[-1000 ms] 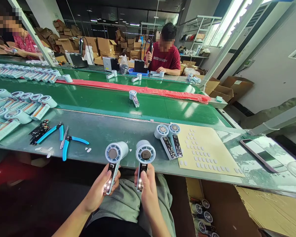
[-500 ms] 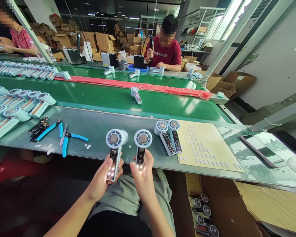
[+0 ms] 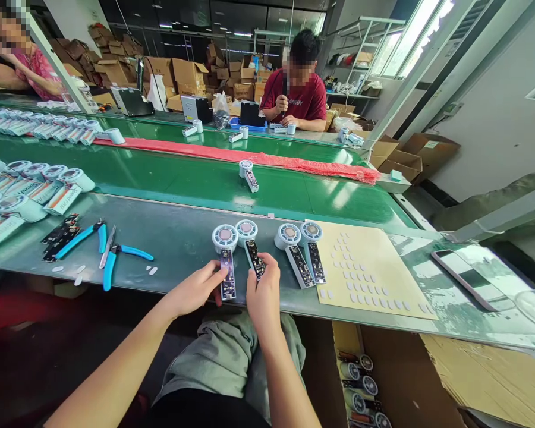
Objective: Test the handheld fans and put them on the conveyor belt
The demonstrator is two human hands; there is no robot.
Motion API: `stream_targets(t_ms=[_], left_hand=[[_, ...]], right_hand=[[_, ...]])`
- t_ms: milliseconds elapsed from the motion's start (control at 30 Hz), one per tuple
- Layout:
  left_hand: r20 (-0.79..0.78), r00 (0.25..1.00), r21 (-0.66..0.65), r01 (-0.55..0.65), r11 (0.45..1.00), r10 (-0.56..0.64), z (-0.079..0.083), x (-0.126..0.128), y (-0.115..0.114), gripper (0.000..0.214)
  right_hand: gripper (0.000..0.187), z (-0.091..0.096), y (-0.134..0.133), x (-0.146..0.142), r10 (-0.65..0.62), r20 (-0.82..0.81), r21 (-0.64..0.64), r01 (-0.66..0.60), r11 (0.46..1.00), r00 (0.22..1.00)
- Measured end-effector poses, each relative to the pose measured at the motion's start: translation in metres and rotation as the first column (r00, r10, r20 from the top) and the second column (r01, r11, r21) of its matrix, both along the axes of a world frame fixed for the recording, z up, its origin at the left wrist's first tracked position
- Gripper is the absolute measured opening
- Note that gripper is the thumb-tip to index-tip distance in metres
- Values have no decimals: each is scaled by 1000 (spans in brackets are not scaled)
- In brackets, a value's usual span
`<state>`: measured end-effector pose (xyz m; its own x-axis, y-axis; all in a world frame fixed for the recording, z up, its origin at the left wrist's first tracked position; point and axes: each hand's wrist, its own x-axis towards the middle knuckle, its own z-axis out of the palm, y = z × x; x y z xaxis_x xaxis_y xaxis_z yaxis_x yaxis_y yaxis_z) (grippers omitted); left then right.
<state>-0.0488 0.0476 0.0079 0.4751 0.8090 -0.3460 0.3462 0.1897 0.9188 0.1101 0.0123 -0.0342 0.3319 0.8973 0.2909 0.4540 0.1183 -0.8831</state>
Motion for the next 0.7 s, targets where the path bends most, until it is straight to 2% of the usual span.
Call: stream_targets(t_ms=[67, 133, 233, 300, 367, 500, 600, 700], left_hand=[[-96, 995, 81, 15, 997, -7, 0, -2, 9, 44], [-162, 987, 160, 11, 987, 15, 2, -4, 15, 43], [-196, 977, 257, -28, 966, 81, 3, -7, 22, 39], [-184, 977, 283, -49, 958, 104, 1, -11, 25, 38], [-161, 978, 289, -80, 954, 130, -2, -16, 27, 38], [-139, 980, 280, -99, 955, 142, -11, -24, 27, 36], [-165, 983, 308, -27, 951, 81, -16, -27, 26, 32], [-159, 985, 356, 0, 935, 60, -21, -27, 26, 27]], right_hand=[[22, 5, 1, 3, 34, 58, -9, -34, 999, 998], [27, 9, 1, 3, 46, 170, -42, -40, 998, 984], [44, 13, 3, -5, 38, 430, -130, 21, 991, 902], [38, 12, 7, -11, 43, 523, -185, 63, 981, 851], [28, 10, 11, -12, 57, 518, -207, 60, 976, 854], [29, 15, 19, -1, 80, 420, -149, -19, 989, 904], [32, 40, 45, 20, 71, 420, -56, -52, 997, 905], [39, 77, 109, 50, 51, 517, 9, -65, 998, 854]])
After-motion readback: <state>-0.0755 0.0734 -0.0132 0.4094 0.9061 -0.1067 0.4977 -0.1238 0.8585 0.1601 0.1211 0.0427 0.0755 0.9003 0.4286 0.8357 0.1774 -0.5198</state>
